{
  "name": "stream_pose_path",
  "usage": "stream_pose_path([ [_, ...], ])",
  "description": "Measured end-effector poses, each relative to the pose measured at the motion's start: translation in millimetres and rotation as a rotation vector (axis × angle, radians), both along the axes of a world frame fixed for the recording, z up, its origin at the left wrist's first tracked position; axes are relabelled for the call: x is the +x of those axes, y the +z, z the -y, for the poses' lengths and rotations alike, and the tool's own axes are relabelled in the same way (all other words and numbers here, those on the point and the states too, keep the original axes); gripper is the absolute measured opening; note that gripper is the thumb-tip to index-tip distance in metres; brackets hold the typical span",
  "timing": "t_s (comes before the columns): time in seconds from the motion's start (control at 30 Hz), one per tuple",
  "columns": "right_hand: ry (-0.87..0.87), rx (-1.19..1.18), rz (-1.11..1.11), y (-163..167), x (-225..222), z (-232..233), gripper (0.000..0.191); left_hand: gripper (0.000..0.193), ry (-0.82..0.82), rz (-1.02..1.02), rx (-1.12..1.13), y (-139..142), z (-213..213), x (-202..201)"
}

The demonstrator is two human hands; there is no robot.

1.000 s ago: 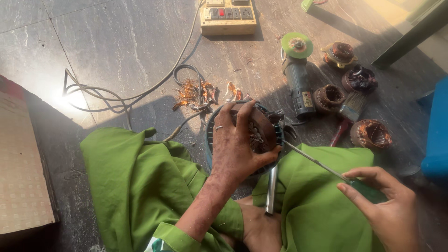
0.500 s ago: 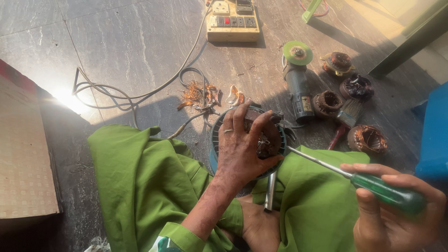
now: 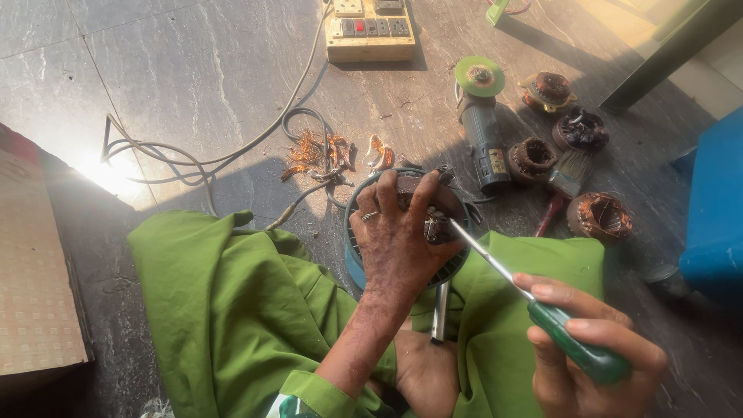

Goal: The person sits on the floor and uses a hammer and screwdriver to tap and pry apart the laminations of a motor stator. They repeatedly strike the tool and adjust the stator to separate the metal layers.

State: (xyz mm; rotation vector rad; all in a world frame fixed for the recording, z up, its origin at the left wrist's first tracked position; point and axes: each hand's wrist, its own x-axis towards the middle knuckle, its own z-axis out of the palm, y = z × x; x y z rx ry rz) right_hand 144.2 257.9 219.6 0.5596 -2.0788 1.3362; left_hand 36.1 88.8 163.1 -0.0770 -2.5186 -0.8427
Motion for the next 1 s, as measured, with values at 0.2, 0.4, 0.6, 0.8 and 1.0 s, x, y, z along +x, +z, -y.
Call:
stream_pose_path([
  [0.2,-0.019,0.004,-0.027,-7,1,-4,0.040,0.107,0.026,0.044,-0.010,-3,-12,-2],
  [0.4,-0.022,0.000,-0.030,-14,8,-3,0.038,0.109,0.034,0.047,-0.025,-5,-14,1],
  [0.6,0.001,0.017,-0.051,-12,6,0,0.036,0.109,0.007,0.006,0.007,0,-12,-6],
  [0.8,0.073,0.025,-0.064,4,-27,-6,0.036,0.105,-0.117,0.193,-0.003,18,3,-30],
  [1.0,0.031,-0.111,-0.067,15,-27,0,0.036,0.095,-0.179,0.112,0.031,50,18,-30],
])
